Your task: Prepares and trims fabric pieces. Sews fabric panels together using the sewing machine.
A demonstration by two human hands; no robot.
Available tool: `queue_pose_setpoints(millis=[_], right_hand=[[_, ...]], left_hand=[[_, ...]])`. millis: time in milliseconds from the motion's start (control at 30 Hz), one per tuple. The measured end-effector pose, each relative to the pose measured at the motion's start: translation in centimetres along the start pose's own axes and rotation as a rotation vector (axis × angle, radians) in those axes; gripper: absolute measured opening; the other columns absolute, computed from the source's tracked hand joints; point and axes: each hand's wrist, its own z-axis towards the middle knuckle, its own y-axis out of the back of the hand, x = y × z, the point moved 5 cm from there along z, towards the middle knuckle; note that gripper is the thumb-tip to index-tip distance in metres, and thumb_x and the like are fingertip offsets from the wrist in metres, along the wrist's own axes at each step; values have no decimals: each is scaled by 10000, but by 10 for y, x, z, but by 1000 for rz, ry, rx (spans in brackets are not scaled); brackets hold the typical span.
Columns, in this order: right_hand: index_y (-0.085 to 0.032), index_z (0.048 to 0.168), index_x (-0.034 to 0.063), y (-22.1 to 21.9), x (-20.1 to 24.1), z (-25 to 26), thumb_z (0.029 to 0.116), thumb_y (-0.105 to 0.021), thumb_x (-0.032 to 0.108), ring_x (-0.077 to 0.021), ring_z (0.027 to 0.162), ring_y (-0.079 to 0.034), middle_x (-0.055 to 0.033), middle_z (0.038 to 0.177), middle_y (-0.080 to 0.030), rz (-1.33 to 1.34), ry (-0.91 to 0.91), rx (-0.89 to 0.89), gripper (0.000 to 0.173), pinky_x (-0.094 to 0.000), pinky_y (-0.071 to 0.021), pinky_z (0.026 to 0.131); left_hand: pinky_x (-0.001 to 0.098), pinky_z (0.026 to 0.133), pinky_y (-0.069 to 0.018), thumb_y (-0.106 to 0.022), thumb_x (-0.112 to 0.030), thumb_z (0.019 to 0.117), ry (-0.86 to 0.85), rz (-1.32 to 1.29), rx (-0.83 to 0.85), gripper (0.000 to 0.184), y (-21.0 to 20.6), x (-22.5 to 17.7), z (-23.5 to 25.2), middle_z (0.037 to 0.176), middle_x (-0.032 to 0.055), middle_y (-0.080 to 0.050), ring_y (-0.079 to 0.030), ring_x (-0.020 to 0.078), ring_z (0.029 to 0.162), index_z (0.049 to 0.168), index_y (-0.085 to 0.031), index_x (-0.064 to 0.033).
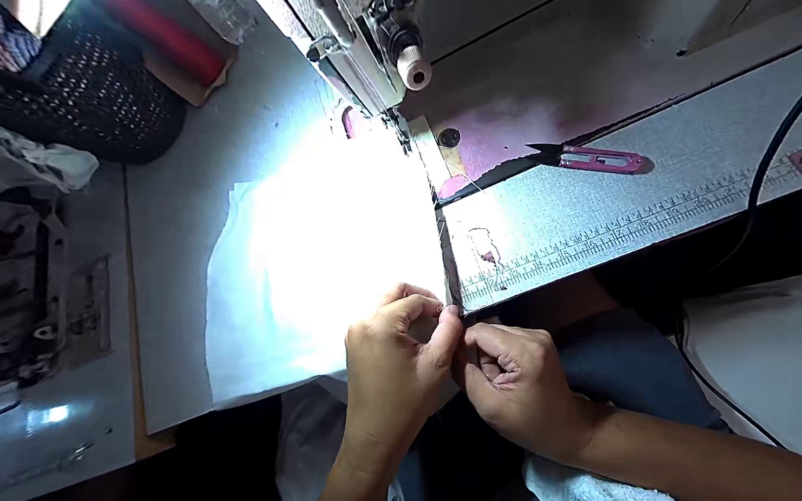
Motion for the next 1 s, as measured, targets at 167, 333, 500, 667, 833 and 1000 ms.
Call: queue_pose_setpoints(millis=[167, 333, 500, 667, 833, 1000], right_hand=[[-775, 893, 74, 15, 2, 10, 980, -578, 201, -61, 641, -590, 5, 713, -656, -82, 96, 26, 250, -240, -479, 572], [-788, 1028, 79, 32, -1, 43, 915, -617, 110, -104, 780, -630, -16, 858, -684, -231, 240, -20, 207, -249, -520, 647], [-765, 1206, 181, 15, -1, 58, 941, -600, 102, -266, 1326, -538, -69, 1398, -634, -336, 497, 297, 322, -443, -420, 1085], [-782, 1027, 82, 16, -1, 67, 974, -568, 47, -238, 1327, -589, -69, 1211, -740, -317, 667, 451, 224, -418, -375, 1198], [-772, 947, 58, 19, -5, 75, 972, -591, 40, -166, 1023, -711, -34, 889, -736, -204, 709, 568, 184, -434, -412, 1180], [-766, 954, 72, 22, -8, 71, 989, -571, 60, -170, 1054, -705, -41, 959, -744, -207, 703, 598, 198, -437, -430, 1164]], left_hand=[[156, 653, -595, -680, -124, 903, 10, -208, 42, 116, 3, 7, 1, 892, -31, -697, -677, 11, 749, 812, -746, -98], [141, 657, -574, -665, -133, 908, -7, -198, 38, 127, 4, 9, 0, 909, -35, -699, -669, -3, 772, 811, -741, -103], [141, 705, -558, -672, -172, 903, -74, -128, -10, 139, -2, 10, -4, 865, -64, -693, -655, -22, 811, 805, -755, -120], [187, 726, -518, -666, -190, 880, -195, 39, -111, 157, -10, 4, -11, 855, -48, -713, -640, 15, 849, 780, -769, -125], [241, 690, -527, -633, -228, 873, -189, 136, -104, 187, -11, 0, -11, 817, -50, -705, -669, 55, 849, 725, -725, -160], [246, 688, -525, -579, -251, 824, -200, 154, -49, 196, -8, -1, -6, 814, -62, -717, -679, 48, 852, 723, -733, -184]])
